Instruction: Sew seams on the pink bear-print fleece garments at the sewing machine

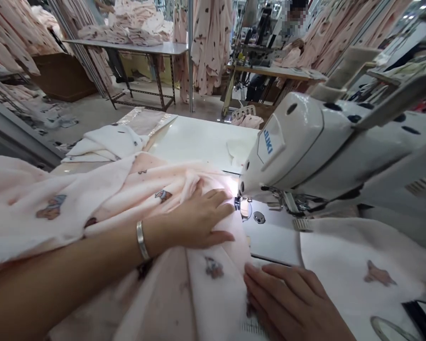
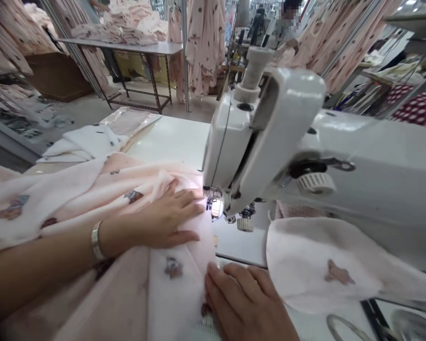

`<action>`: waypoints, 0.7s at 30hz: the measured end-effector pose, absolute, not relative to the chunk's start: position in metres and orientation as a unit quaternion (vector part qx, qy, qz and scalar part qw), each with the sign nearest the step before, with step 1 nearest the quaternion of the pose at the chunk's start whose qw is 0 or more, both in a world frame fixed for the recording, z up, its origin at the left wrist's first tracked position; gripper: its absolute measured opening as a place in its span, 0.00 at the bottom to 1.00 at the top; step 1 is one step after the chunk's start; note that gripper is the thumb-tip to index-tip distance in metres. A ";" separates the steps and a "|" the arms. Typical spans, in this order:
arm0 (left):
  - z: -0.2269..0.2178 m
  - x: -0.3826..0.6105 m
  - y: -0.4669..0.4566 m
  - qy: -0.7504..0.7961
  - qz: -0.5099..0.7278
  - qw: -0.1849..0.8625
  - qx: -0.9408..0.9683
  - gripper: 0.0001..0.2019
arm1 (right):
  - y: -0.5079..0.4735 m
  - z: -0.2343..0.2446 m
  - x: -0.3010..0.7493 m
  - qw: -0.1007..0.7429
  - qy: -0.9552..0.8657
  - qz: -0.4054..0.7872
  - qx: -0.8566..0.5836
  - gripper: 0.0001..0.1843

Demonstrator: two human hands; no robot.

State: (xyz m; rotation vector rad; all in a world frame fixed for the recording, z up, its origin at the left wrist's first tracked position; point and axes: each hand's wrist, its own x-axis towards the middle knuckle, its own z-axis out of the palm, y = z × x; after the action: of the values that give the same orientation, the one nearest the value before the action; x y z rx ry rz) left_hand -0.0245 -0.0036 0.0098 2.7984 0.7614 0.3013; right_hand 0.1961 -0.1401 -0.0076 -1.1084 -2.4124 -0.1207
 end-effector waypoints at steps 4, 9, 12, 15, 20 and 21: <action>0.009 -0.025 0.039 0.212 0.106 0.086 0.968 0.22 | -0.105 0.007 0.190 0.199 -0.902 -0.041 -0.381 0.13; 0.006 -0.019 0.083 0.183 0.109 0.072 0.974 0.23 | -0.075 0.007 0.183 0.192 -0.882 -0.031 -0.430 0.12; 0.005 -0.015 0.107 0.172 0.109 0.060 0.977 0.20 | -0.064 -0.003 0.182 0.196 -0.862 -0.064 -0.463 0.13; 0.005 -0.012 0.126 0.176 0.109 0.048 0.977 0.18 | -0.057 -0.012 0.186 0.186 -0.872 -0.093 -0.443 0.15; 0.003 -0.013 0.098 0.264 0.123 0.040 0.956 0.18 | -0.062 0.000 0.187 0.235 -0.870 -0.044 -0.432 0.12; 0.004 -0.013 0.079 0.303 0.129 0.041 0.943 0.18 | -0.068 0.005 0.184 0.258 -0.865 -0.026 -0.431 0.11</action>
State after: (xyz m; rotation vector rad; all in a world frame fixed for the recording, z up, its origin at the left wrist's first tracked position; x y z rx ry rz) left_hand -0.0135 0.0787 0.0036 2.8878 0.9277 0.3959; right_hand 0.1842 -0.0676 0.0050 -1.1676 -2.3449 -0.0709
